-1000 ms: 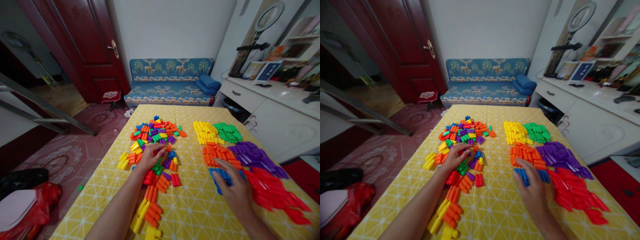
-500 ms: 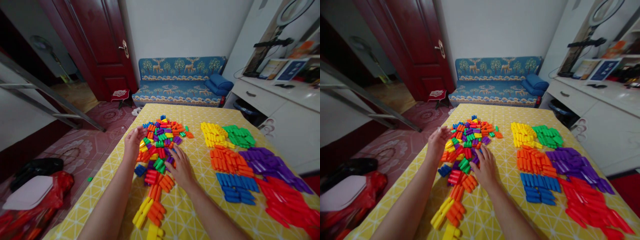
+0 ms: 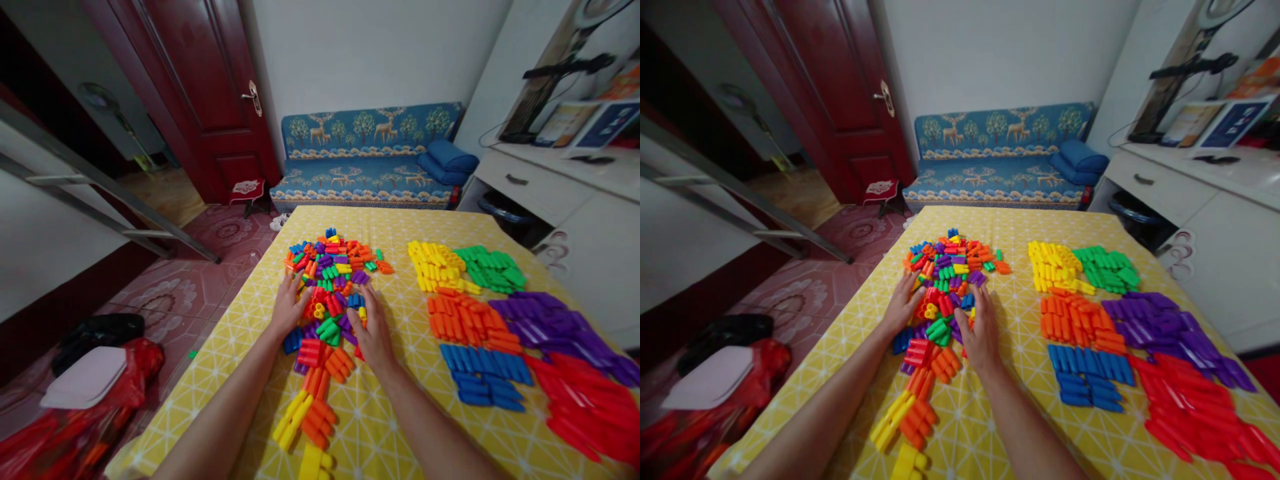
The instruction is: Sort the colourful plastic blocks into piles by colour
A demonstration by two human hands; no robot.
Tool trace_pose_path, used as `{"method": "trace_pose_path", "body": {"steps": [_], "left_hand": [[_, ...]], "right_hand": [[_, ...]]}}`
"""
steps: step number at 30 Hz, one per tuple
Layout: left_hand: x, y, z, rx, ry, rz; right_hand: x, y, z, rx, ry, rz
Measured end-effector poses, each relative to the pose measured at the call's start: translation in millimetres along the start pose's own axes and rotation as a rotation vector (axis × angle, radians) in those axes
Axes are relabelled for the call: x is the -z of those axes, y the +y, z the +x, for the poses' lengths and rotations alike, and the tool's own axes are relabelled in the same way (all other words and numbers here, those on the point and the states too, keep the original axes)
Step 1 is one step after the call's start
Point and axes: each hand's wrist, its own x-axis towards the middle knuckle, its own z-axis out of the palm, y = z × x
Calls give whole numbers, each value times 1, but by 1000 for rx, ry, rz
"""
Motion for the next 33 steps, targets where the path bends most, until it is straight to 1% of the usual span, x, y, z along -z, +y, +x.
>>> {"method": "trace_pose_path", "body": {"steps": [2,4,6,8,11,13,14,17,20,22,23,24,25,26,27,29,33], "left_hand": [[-13,13,5,-27,-15,-65],[-23,22,11,-24,-39,-134],[-28,28,15,-10,-70,-196],[-29,32,18,-14,-128,-261],[-18,42,20,-53,-281,-331],[-1,53,16,-105,-370,-300],[10,59,11,-143,-396,-256],[45,74,-18,-337,-463,-107],[73,82,-64,-663,-533,-5],[83,84,-95,-908,-693,73],[86,85,-108,-1006,-801,122],[86,86,-118,-1064,-884,175],[85,86,-124,-1101,-924,205],[82,86,-128,-1115,-935,229],[77,85,-128,-1114,-909,241],[66,80,-120,-1088,-807,257],[40,63,-86,-1032,-556,317]], "right_hand": [[0,1,0,-9,14,11],[-1,3,0,-8,24,23],[-1,4,0,-6,31,32],[-1,5,0,-8,30,38],[0,5,1,-25,24,44],[1,5,1,-34,25,50],[1,5,1,-36,28,54],[2,5,1,-42,45,71],[1,5,2,-54,57,85],[-1,5,2,-60,54,89],[-1,4,2,-63,52,90],[-1,4,2,-65,52,90],[-1,4,2,-67,51,90],[-1,3,2,-71,51,89],[0,3,2,-76,48,89],[2,2,2,-87,44,92],[4,0,1,-99,56,106]]}}
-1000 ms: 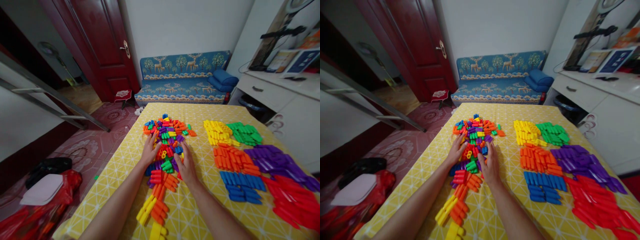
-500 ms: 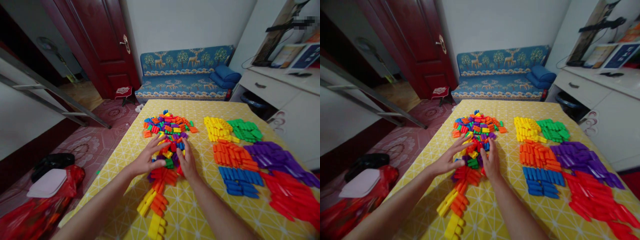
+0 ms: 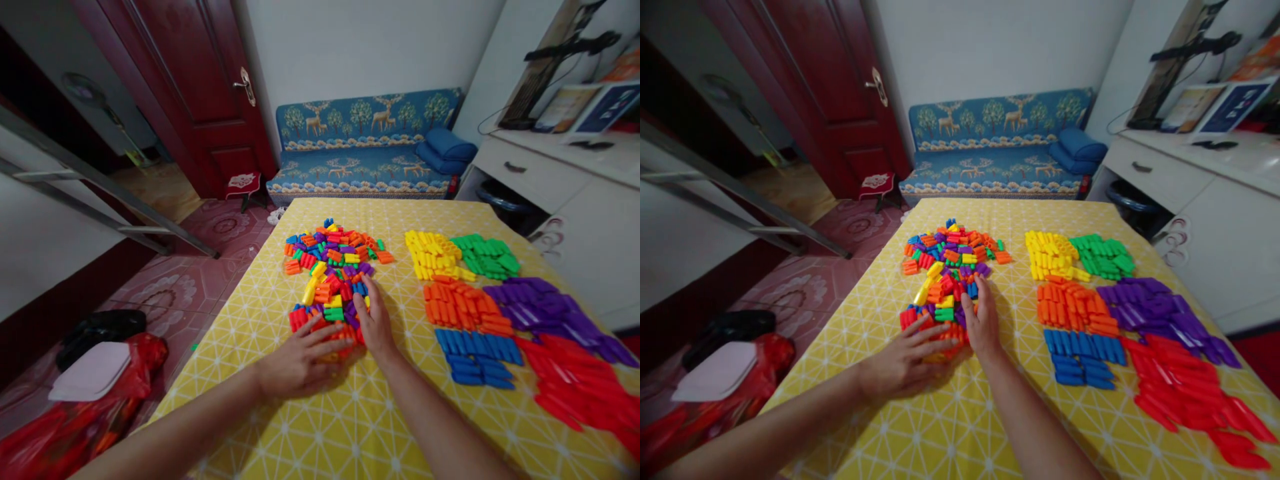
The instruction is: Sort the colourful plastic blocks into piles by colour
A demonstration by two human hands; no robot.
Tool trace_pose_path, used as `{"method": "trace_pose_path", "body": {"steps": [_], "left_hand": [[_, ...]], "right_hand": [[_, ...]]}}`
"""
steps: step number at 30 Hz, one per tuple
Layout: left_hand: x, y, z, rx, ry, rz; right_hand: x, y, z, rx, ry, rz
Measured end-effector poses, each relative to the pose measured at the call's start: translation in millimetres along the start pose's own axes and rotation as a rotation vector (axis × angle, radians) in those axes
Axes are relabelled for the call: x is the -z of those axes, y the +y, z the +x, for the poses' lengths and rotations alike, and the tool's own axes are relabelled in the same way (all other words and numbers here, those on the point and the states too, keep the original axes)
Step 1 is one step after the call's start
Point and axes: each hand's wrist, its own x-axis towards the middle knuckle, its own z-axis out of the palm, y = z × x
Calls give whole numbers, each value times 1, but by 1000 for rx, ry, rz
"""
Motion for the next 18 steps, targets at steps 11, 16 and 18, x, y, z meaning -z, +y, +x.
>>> {"method": "trace_pose_path", "body": {"steps": [11,16,18], "left_hand": [[-13,-87,62,605,504,-31],[-23,-115,98,855,797,-221],[-26,-116,108,831,988,-408]], "right_hand": [[1,-1,1,-8,13,59],[2,0,1,-26,19,127],[3,1,1,-53,26,173]]}}
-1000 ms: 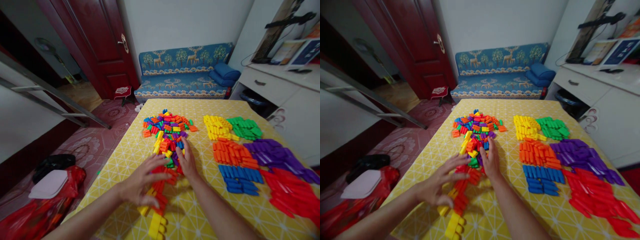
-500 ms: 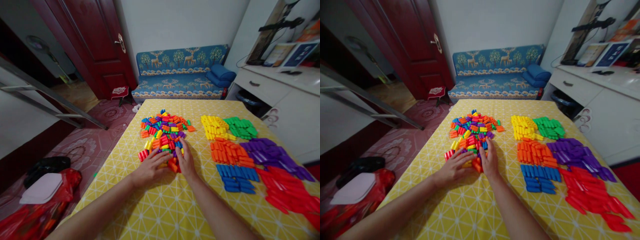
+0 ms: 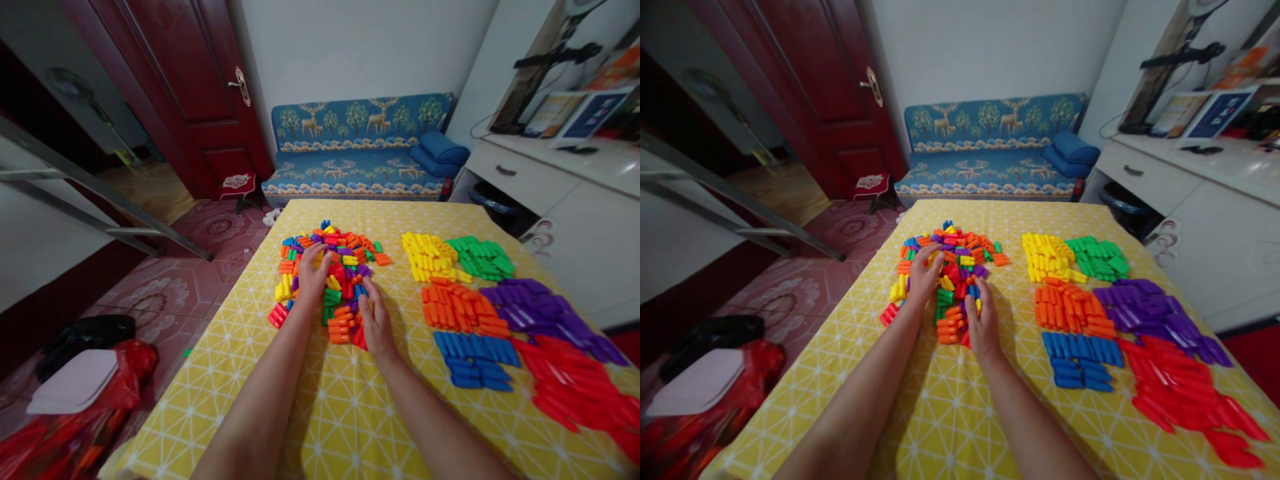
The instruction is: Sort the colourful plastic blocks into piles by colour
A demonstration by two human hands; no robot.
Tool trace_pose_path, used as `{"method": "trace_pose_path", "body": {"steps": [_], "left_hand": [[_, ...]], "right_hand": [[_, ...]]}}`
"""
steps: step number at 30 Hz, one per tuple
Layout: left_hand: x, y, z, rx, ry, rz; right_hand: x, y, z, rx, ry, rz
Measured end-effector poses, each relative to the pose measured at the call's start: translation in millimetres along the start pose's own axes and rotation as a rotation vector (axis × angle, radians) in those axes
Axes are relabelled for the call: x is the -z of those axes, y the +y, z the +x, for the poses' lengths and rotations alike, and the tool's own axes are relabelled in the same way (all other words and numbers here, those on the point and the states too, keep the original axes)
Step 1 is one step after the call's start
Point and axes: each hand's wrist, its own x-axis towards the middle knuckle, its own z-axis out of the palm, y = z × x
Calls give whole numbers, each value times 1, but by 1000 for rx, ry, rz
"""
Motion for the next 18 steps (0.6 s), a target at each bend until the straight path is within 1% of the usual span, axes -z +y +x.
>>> {"method": "trace_pose_path", "body": {"steps": [2,3,4,5,6,8,9,10,11,12,13,14,16,18], "left_hand": [[-1,7,-1,20,47,-211],[2,12,-2,25,34,-278],[8,17,-4,28,-12,-315],[17,23,-6,27,-88,-321],[26,29,-9,20,-193,-307],[47,40,-19,-24,-459,-201],[56,44,-27,-64,-592,-111],[63,46,-37,-126,-697,-13],[67,46,-47,-187,-782,83],[69,46,-58,-246,-827,163],[67,43,-67,-281,-861,239],[63,40,-75,-303,-865,293],[49,33,-82,-322,-817,348],[32,27,-76,-311,-746,322]], "right_hand": [[1,1,0,-37,10,42],[1,1,1,-55,15,56],[1,1,1,-70,18,65],[1,1,1,-80,21,69],[1,1,1,-86,26,71],[1,0,2,-95,34,72],[0,-1,2,-98,35,72],[0,-1,2,-97,35,67],[0,-2,2,-91,34,57],[0,-3,2,-83,32,44],[0,-3,2,-72,32,29],[0,-4,2,-63,33,17],[0,-4,2,-56,38,10],[1,-4,2,-58,50,23]]}}
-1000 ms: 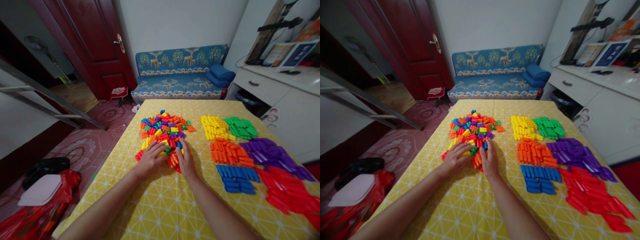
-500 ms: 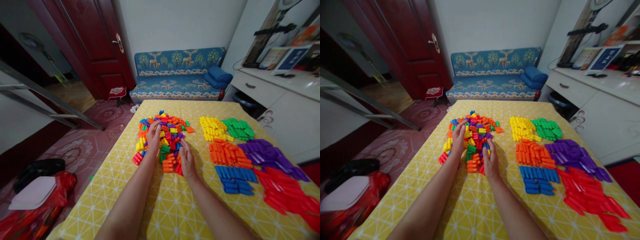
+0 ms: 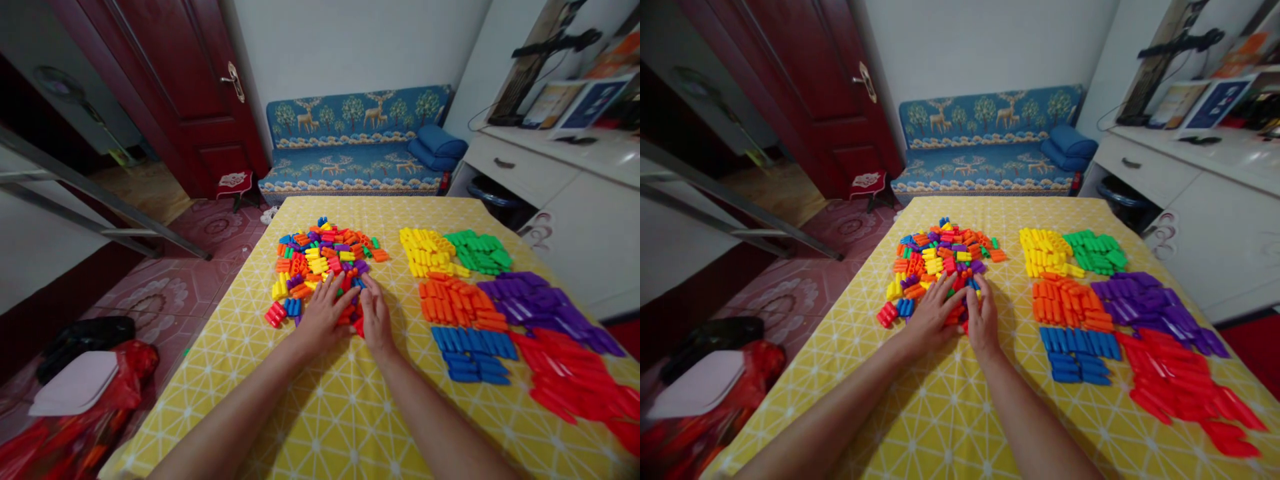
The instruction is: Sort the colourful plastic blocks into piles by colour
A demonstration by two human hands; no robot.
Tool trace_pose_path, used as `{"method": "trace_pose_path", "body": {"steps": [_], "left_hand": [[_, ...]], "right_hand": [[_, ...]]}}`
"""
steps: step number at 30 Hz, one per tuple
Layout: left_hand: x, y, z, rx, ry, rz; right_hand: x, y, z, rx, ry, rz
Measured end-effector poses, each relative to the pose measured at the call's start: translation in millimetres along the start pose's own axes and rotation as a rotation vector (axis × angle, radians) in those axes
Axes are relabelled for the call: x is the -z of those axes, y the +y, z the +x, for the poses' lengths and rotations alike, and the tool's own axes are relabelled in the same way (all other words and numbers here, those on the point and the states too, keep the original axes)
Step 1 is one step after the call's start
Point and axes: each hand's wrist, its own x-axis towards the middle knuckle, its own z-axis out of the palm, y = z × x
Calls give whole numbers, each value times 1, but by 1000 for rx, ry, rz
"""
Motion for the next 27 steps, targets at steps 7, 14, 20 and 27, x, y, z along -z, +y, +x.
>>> {"method": "trace_pose_path", "body": {"steps": [7,14,20,27], "left_hand": [[-13,-8,48,257,581,-317],[-19,-12,45,352,679,-556],[-17,-5,44,347,624,-732],[-19,-9,44,347,631,-1035]], "right_hand": [[-2,5,2,44,-17,-61],[-4,10,5,77,-18,-78],[-4,15,8,67,-28,-43],[-4,3,7,348,-71,-263]]}}
